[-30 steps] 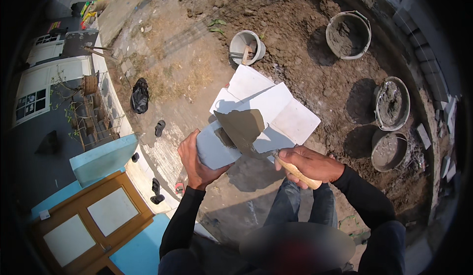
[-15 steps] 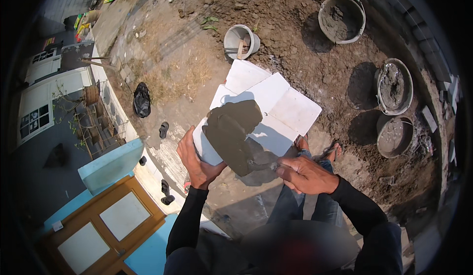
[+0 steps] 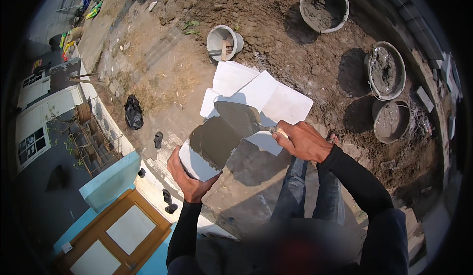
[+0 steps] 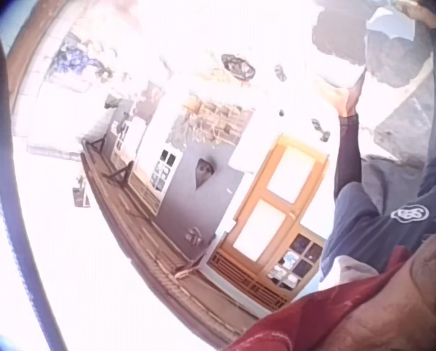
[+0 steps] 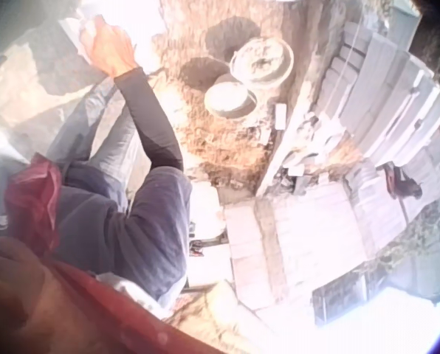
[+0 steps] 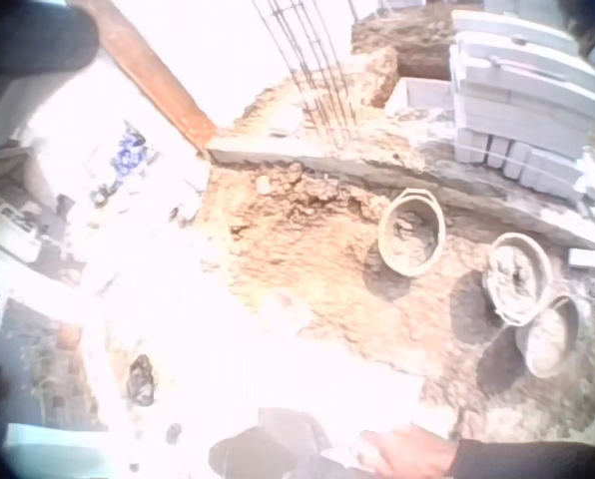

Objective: The person spreads mortar onto the side of a large white block with a trowel and then positions the block onto a wall, tapping it into place with a hammer.

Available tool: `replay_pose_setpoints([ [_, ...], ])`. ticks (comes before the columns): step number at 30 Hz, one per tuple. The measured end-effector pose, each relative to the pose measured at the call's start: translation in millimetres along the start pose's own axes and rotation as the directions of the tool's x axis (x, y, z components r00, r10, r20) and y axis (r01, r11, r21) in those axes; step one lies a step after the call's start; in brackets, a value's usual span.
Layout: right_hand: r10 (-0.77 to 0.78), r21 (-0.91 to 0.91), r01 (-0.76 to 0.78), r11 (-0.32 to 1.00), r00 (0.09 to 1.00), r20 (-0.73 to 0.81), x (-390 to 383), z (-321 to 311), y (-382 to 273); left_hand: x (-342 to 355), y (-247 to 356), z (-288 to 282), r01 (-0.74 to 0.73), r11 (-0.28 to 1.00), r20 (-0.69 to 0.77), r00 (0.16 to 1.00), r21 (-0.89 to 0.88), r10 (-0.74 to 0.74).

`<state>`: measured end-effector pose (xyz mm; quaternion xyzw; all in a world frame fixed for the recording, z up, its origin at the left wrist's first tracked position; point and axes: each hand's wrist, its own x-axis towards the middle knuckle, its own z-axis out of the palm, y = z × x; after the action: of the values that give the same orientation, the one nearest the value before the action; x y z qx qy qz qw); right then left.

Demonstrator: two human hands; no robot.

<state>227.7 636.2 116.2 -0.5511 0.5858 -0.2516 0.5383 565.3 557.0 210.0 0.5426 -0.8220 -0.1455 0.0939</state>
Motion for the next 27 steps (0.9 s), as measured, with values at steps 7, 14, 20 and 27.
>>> replay_pose_setpoints([
  [7,0.089,0.103,-0.087,0.991,0.996,-0.014,43,29,73,-12,-9,4,0.169,0.973,0.017,0.986,-0.16,-0.168],
  [14,0.209,0.234,-0.207,0.95,0.978,0.017,74,53,133,-19,-29,2,0.119,0.976,-0.008,0.992,-0.184,-0.123],
  [20,0.364,0.325,-0.407,0.854,0.913,0.185,82,66,173,-17,-35,-4,0.135,0.967,-0.006,0.99,-0.217,-0.139],
  [27,0.583,0.161,-0.64,0.752,0.759,0.291,-51,15,220,3,4,14,0.108,0.98,0.028,0.994,-0.169,-0.105],
])
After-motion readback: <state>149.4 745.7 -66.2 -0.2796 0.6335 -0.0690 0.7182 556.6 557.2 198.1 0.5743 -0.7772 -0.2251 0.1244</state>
